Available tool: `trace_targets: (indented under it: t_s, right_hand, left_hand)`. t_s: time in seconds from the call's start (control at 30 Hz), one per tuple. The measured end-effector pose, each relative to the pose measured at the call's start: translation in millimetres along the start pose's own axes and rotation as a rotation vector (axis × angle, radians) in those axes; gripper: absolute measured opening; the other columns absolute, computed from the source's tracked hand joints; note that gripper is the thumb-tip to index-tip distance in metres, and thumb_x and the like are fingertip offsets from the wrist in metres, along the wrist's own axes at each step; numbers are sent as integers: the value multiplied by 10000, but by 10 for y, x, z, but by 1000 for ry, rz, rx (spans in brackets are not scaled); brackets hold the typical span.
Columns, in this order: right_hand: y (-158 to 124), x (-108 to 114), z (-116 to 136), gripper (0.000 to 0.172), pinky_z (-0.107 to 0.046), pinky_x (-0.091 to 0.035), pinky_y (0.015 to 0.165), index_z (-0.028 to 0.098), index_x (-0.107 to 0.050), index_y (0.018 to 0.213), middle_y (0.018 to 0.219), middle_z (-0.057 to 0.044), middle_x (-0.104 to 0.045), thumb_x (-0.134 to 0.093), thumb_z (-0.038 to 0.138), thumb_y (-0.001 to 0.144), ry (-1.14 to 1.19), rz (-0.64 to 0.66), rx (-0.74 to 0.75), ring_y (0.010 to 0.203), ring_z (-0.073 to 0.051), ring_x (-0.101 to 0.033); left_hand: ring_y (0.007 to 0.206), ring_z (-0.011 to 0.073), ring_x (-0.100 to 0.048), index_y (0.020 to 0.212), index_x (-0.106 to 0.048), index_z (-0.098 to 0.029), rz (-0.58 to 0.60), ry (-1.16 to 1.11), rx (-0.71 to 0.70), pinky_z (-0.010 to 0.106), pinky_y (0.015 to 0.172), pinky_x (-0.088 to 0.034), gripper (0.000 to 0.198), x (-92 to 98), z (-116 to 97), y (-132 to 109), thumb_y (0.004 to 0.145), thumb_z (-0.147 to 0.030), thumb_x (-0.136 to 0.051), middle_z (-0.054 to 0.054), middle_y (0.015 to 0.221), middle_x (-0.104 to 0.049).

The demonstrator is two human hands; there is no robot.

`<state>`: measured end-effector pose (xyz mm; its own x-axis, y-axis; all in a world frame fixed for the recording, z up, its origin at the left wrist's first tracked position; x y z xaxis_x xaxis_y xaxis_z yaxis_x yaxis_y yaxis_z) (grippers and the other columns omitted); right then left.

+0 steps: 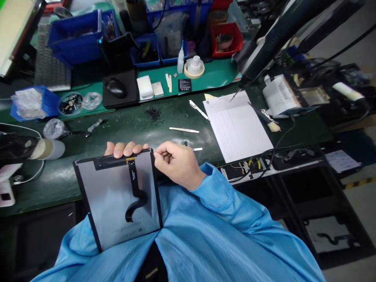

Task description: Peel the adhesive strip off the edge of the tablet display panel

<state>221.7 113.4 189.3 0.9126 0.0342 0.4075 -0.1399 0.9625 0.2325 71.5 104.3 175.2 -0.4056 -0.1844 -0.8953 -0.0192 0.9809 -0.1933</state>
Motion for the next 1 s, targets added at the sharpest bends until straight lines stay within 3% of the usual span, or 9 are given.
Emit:
trace_targets:
  t_s: [0.57, 0.7, 0.8, 0.9, 1.0]
  right_hand:
    - [0, 12, 18, 136, -246, -439, 542, 214, -650, 731, 613, 39, -624, -627, 162, 855, -26, 52, 112, 531, -107, -542]
    - [-15, 15, -6, 134, -250, -447, 529, 215, -661, 742, 619, 35, -620, -634, 168, 865, 8, 63, 97, 525, -109, -532]
    - [-20, 32, -49, 105, -267, -492, 551, 212, -701, 812, 815, -26, -714, -649, 202, 902, 64, 7, 69, 630, -136, -605]
    - [-13, 63, -97, 105, -307, -555, 625, 217, -738, 942, 1115, -102, -720, -636, 237, 933, 113, -103, 21, 876, -199, -684]
    - [8, 29, -99, 117, -314, -569, 646, 223, -737, 984, 1100, -101, -703, -634, 260, 941, 163, -77, -16, 950, -218, -682]
  left_hand:
    - [782, 122, -661, 685, -603, -209, 39, -26, 15, 349, 973, -573, 564, -6, 15, -20, 1116, -410, -299, -10, 728, -591]
    - [752, 119, -653, 653, -579, -220, -5, -31, 14, 344, 948, -582, 599, 33, 13, 2, 1116, -429, -261, -13, 702, -575]
    - [735, 128, -641, 636, -558, -229, -31, -12, 22, 349, 946, -578, 606, 64, 15, 23, 1113, -438, -249, -14, 677, -558]
    - [699, 137, -625, 618, -523, -234, -76, -16, 1, 358, 903, -578, 602, 97, 7, 43, 1110, -435, -241, -22, 649, -531]
    - [683, 138, -624, 604, -510, -232, -95, -14, -6, 361, 885, -579, 607, 111, 5, 58, 1111, -425, -238, -23, 639, -528]
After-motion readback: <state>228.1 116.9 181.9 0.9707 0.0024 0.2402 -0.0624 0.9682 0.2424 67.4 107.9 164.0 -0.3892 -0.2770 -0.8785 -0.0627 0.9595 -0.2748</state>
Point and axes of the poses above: each hand's wrist, its own y-axis towards the middle knuckle, its own x-axis out of the back of the hand, z = x × y, the point moved 5 cm from there along y, towards the middle knuckle
